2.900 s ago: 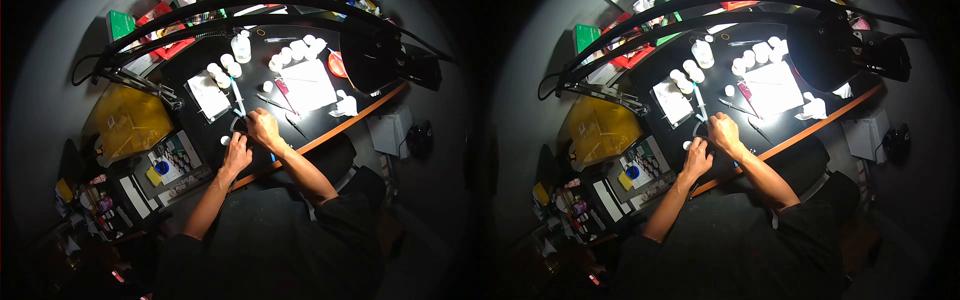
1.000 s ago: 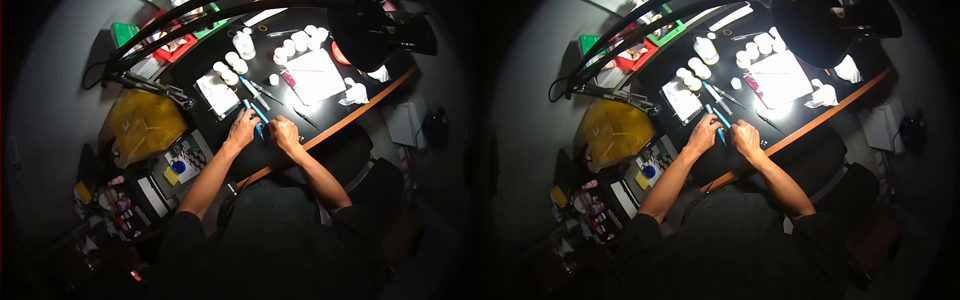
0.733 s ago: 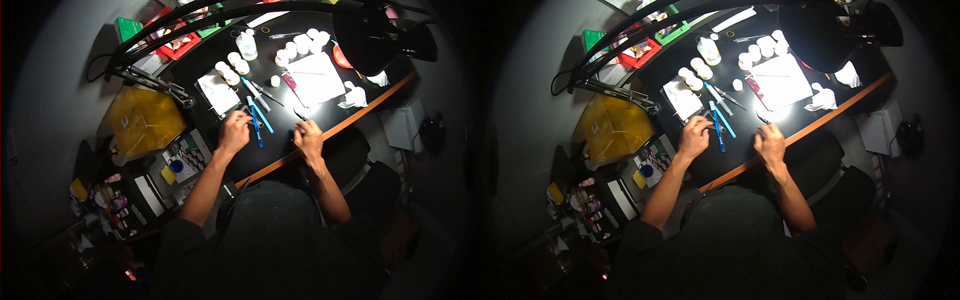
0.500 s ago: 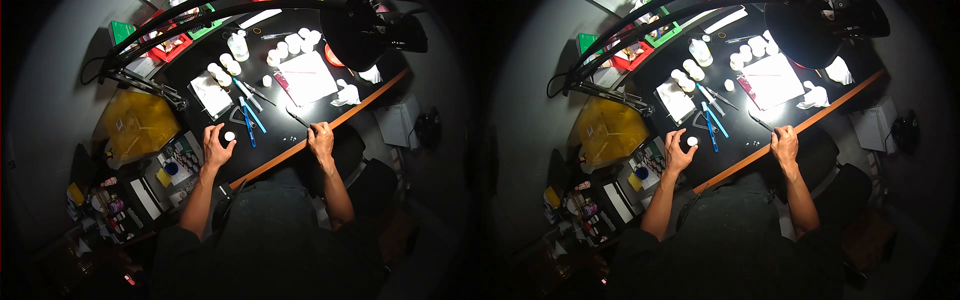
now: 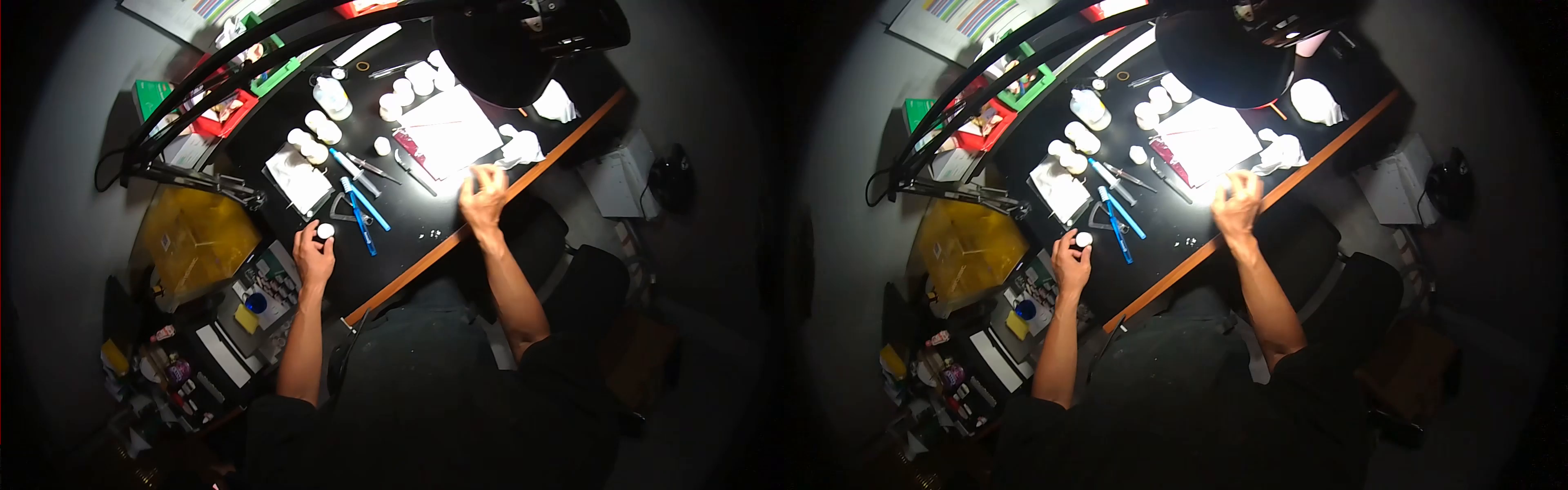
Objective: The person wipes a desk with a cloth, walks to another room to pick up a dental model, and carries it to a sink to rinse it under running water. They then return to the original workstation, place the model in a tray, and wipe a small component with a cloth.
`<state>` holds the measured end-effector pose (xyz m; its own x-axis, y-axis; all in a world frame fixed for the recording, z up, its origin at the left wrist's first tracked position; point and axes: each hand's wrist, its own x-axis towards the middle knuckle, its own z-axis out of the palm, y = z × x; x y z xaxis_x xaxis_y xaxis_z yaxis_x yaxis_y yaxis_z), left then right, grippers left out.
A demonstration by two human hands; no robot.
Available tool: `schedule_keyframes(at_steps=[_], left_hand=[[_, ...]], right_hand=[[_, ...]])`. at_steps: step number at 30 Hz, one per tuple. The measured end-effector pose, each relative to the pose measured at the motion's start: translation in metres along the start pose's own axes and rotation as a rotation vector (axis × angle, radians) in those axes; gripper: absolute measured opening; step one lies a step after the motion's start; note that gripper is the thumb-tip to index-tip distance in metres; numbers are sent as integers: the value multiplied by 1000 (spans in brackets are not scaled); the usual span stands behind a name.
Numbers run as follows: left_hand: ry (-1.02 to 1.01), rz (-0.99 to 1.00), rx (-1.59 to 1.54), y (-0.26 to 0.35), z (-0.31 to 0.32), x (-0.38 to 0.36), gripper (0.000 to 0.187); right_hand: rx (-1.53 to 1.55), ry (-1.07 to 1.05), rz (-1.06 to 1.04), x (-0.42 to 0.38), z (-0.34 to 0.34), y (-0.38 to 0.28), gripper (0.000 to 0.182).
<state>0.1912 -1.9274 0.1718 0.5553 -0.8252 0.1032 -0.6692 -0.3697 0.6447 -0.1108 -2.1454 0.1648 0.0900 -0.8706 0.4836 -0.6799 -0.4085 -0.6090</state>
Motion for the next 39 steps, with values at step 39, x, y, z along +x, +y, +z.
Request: schedule_keyframes(at_steps=[39], left_hand=[[-187,-66,-185,20,-35,-72,12]], right_hand=[[-469,-190,184,55,-8,18,36]])
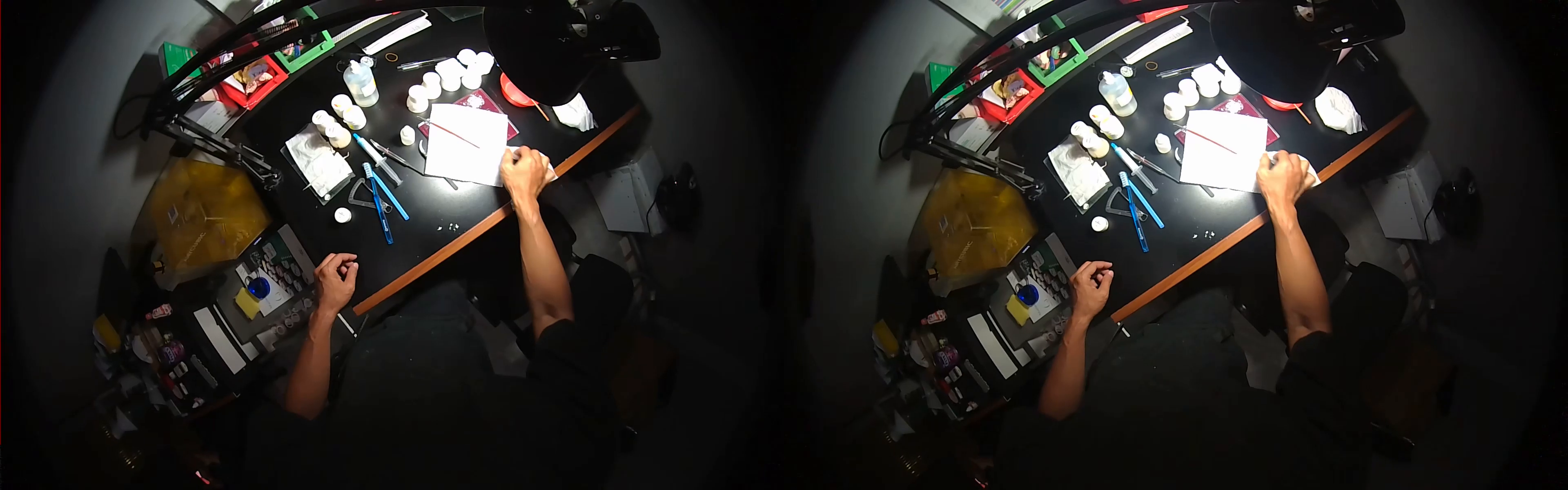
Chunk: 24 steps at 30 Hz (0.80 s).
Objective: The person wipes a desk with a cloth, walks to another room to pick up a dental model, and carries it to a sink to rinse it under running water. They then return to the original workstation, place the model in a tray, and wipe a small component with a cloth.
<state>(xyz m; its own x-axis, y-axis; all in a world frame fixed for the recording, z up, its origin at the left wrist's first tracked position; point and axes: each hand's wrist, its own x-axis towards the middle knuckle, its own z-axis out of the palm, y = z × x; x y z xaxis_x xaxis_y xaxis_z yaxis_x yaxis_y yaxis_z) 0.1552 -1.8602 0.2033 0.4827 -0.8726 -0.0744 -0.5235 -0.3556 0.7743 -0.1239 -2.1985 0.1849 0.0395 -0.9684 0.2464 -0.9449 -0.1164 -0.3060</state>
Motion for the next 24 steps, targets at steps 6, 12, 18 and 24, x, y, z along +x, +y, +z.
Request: schedule_keyframes(at_steps=[6,12,18,24], left_hand=[[60,-59,2,-4,-8,-6,12],[88,-134,-36,-23,-9,-12,13],[70,-153,-21,-29,-8,-12,13],[77,-156,7,-23,-5,-12,14]], right_hand=[[13,-215,54,15,22,-20,35],[-70,9,-149,28,17,-18,11],[-151,74,-375,76,34,-4,15],[-19,120,-414,82,43,-10,27]])
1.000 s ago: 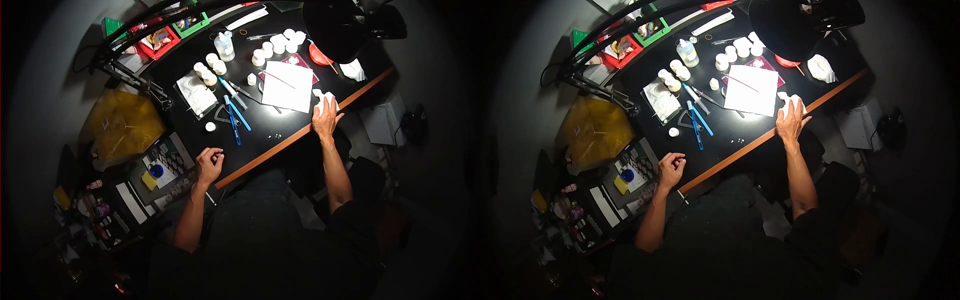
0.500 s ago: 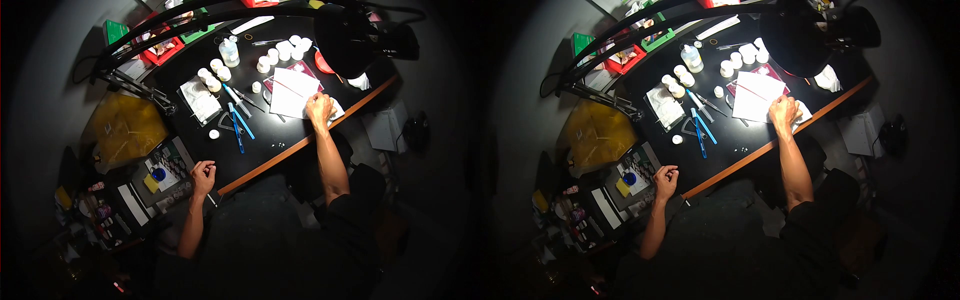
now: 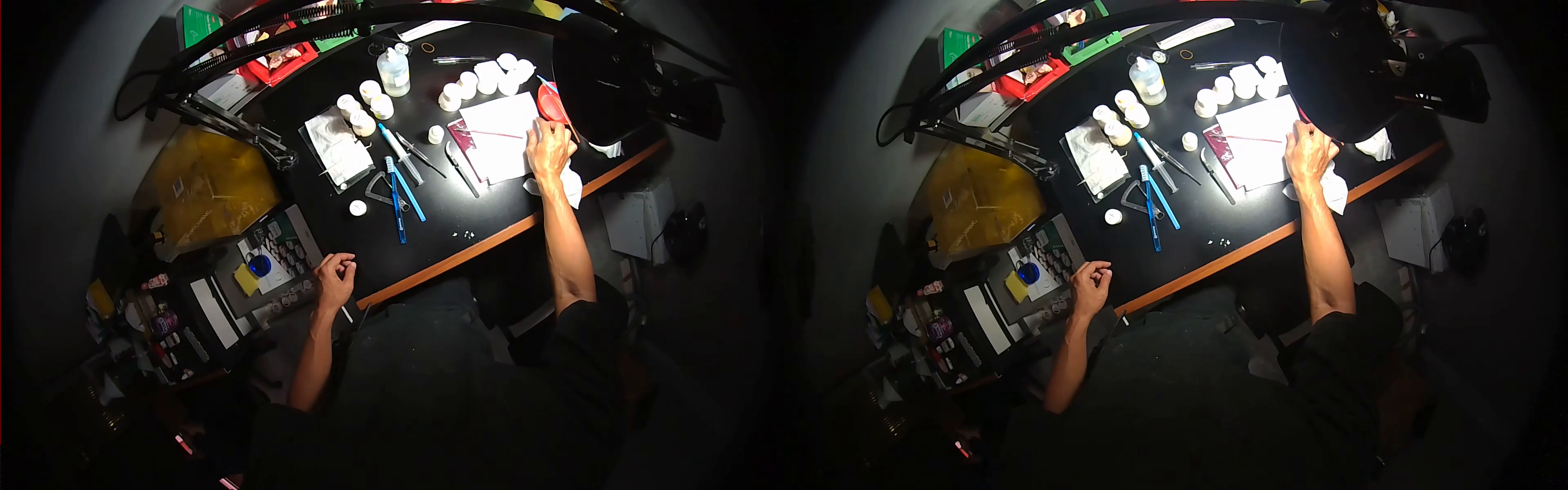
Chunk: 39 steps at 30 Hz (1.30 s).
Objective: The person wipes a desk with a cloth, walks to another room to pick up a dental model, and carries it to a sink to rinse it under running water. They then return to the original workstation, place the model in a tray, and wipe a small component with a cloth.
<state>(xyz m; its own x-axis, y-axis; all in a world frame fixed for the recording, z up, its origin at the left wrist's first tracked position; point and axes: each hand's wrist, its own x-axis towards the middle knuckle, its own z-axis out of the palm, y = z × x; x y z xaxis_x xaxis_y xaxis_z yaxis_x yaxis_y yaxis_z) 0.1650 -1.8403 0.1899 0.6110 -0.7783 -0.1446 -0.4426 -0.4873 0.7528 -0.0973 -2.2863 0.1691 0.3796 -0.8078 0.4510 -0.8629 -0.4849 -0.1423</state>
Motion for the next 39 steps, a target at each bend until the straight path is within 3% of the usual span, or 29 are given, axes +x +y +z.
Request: schedule_keyframes(at_steps=[2,8,13,16,19,21,24,26,30,36,39], left_hand=[[5,1,11,1,1,-1,14],[-28,0,20,4,7,-6,14],[-24,18,31,7,7,-9,14],[-26,-12,17,10,8,-13,15],[-11,1,12,6,8,-17,14],[7,-5,4,5,11,-18,13],[-5,-18,-4,1,12,-22,13],[-20,-13,-8,0,14,-22,13],[-22,16,-4,2,11,-24,13],[25,12,-32,-4,4,-30,12],[40,-18,-38,-13,-4,-39,12]], right_hand=[[58,65,-17,0,8,-9,28],[175,-231,-206,-8,2,-71,35],[238,-205,-266,-21,9,-77,37],[263,-142,-244,-25,3,-65,38],[329,131,-71,-38,-2,-9,43],[69,58,161,-65,-30,16,46],[149,-134,279,-111,-25,42,53],[67,-208,163,-140,-24,39,55],[117,-296,149,-167,-40,2,54],[84,-231,58,-216,-52,-59,51],[236,-214,14,-230,-54,-80,50]])
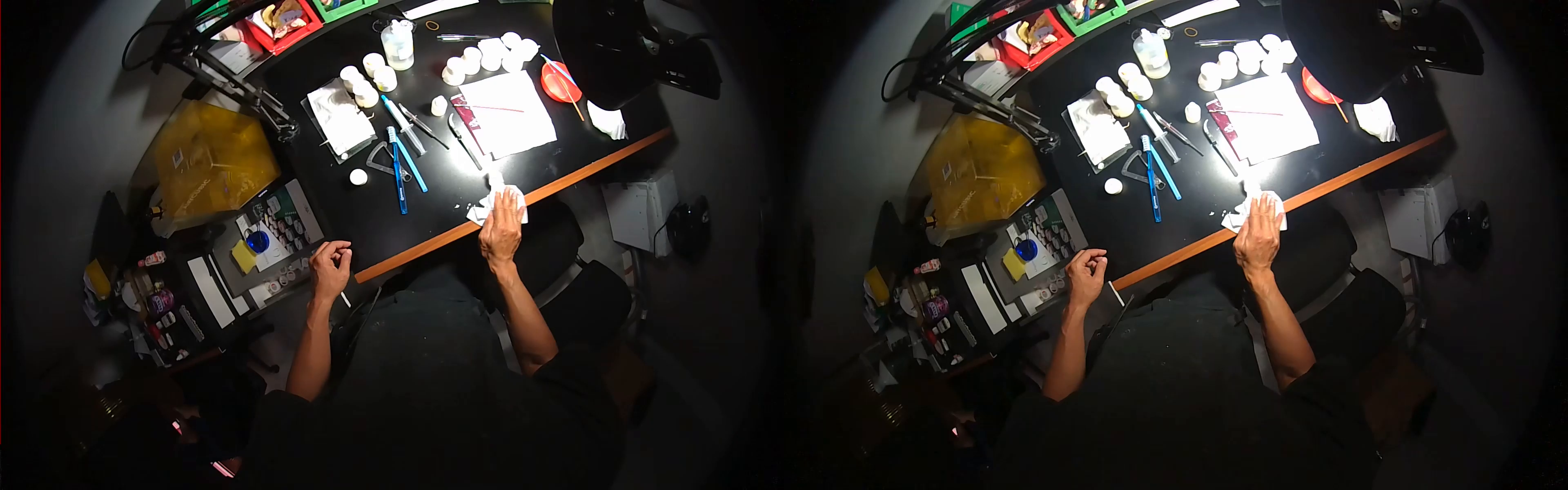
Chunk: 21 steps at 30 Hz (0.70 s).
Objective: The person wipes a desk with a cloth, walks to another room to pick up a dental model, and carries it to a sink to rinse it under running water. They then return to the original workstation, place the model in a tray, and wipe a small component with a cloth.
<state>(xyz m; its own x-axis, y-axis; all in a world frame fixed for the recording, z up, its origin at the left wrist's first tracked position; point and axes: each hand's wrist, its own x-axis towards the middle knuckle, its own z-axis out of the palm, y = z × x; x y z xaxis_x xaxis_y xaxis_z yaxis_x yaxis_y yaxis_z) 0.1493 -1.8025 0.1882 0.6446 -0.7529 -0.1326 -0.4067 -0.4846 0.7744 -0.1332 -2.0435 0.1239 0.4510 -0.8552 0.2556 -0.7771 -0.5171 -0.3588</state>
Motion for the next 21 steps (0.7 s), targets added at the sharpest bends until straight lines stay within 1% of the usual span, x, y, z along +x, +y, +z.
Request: schedule_keyframes(at_steps=[2,5,7,8,9,11,12,13,15,17,18,19,20,21], left_hand=[[21,-6,8,-8,-5,-7,12],[64,-7,28,-21,-19,-20,12],[100,-19,18,-34,-25,-28,12],[131,-81,9,-39,-27,-36,10],[114,-210,62,-46,-29,-41,10],[88,-480,170,-80,-29,-58,11],[94,-572,156,-139,-16,-74,11],[-14,-761,-50,-181,-7,-88,16],[49,-1225,-303,-203,8,-91,32],[198,-1334,-1184,-281,44,-107,45],[266,-1351,-1180,-270,50,-103,55],[306,-1405,-1337,-284,58,-100,57],[285,-1307,-1448,-299,62,-94,60],[272,-1209,-1557,-312,73,-94,63]], right_hand=[[81,-10,-52,-5,2,-12,51],[160,-6,-200,-8,8,-24,50],[227,-4,-233,-8,6,-36,49],[240,-19,-238,-12,8,-38,49],[255,-30,-247,-14,10,-41,50],[262,-38,-267,-18,11,-45,53],[275,-47,-282,-18,10,-47,53],[286,-52,-295,-18,11,-48,53],[280,-58,-323,-22,17,-47,53],[290,-101,-328,-28,12,-52,55],[281,-136,-336,-31,8,-54,56],[269,-173,-346,-32,5,-58,57],[238,-176,-365,-36,6,-60,60],[229,-193,-368,-39,5,-62,60]])
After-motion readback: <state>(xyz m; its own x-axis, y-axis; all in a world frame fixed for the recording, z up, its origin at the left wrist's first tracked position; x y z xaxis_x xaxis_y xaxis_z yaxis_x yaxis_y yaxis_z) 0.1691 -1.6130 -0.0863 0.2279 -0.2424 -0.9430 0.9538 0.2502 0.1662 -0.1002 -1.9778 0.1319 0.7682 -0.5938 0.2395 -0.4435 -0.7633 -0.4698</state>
